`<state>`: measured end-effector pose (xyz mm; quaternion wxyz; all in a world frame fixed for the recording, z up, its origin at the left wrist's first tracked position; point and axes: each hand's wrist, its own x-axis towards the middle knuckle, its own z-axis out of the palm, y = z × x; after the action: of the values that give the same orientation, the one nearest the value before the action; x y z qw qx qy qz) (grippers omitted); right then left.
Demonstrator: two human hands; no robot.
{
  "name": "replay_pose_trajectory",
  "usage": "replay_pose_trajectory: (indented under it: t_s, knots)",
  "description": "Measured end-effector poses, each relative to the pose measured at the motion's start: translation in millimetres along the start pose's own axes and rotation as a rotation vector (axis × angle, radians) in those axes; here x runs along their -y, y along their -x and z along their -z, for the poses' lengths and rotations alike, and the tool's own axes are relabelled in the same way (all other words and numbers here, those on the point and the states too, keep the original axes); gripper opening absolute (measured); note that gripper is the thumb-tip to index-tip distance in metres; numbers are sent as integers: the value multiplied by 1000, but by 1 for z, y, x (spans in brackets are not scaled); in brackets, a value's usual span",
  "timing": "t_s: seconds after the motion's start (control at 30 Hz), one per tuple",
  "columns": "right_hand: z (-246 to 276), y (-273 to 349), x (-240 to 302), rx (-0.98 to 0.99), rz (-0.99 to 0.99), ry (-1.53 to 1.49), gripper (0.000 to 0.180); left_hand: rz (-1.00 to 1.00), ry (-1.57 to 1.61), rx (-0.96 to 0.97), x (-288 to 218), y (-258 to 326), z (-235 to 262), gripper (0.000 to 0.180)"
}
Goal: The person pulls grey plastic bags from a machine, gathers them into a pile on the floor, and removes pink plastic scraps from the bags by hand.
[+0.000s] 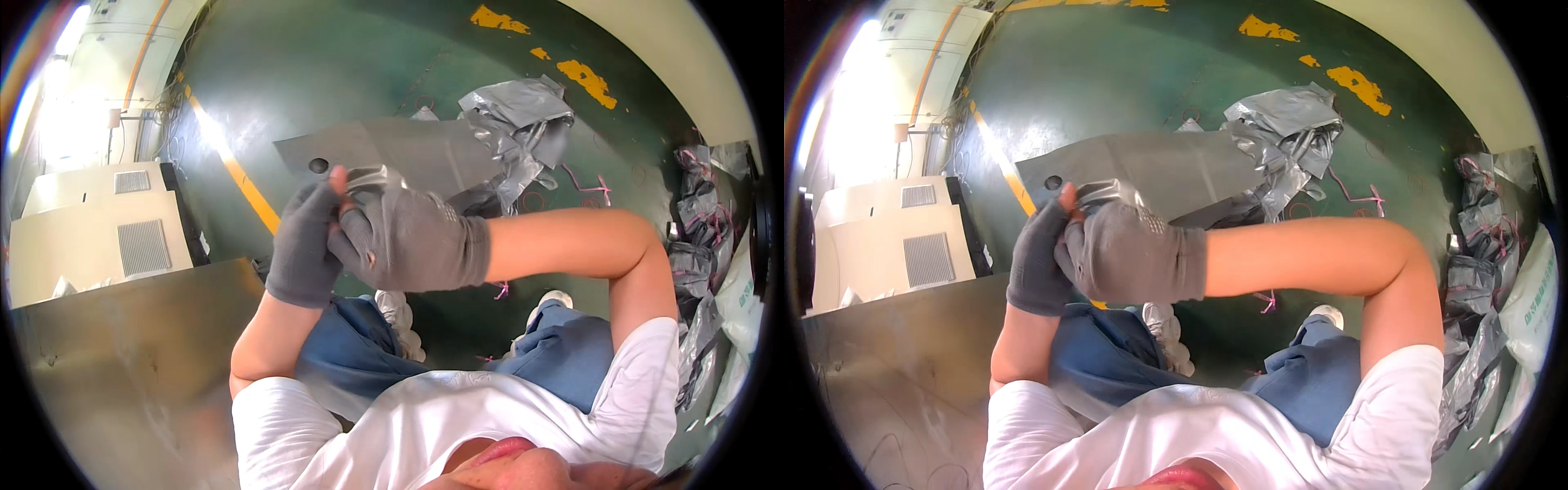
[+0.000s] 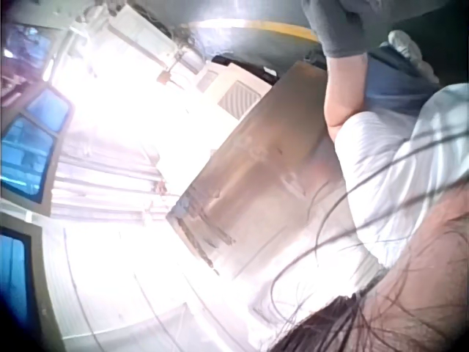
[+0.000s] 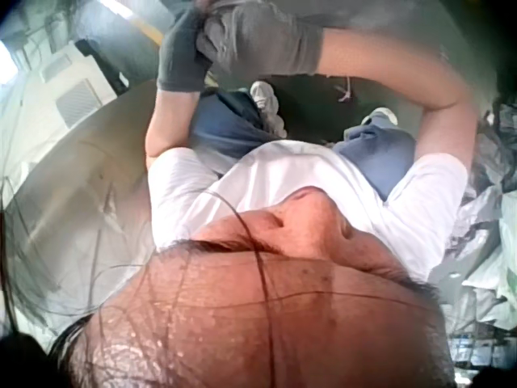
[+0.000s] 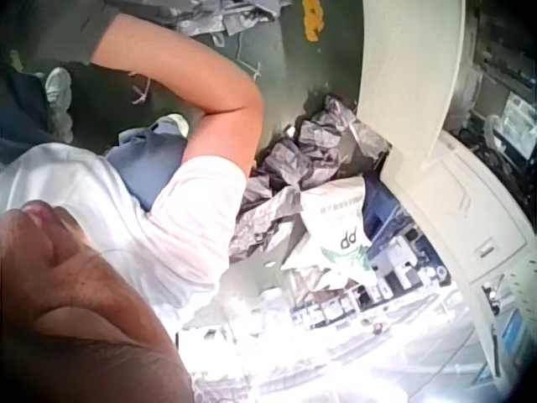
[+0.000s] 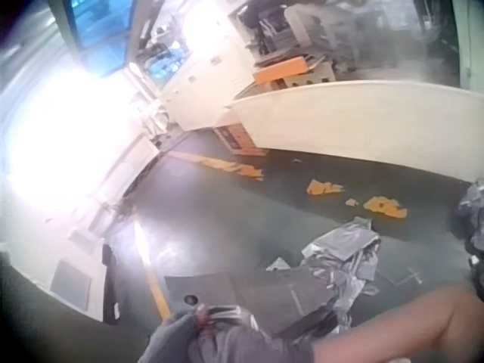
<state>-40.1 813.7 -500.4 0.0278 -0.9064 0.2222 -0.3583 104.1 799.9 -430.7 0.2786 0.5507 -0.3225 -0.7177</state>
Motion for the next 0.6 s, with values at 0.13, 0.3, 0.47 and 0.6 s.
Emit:
replay_pose_trajectory:
  t_s: [0.13,0.3,0.47,0.6]
  knots:
    - [7,16,-3,-221,68,249,27,-93,31,-230,12,-11,8,14]
    - [-36,72,-34,-396,46,-91,28,-177,-144,-353,16,9,26,26]
    - [-92,237,-167,-93,-1354,609,62,-256,-99,-494,14,17,44,30]
    - [-45,307,-248,283,-872,869,38,-208,-38,-545,1,20,58,30]
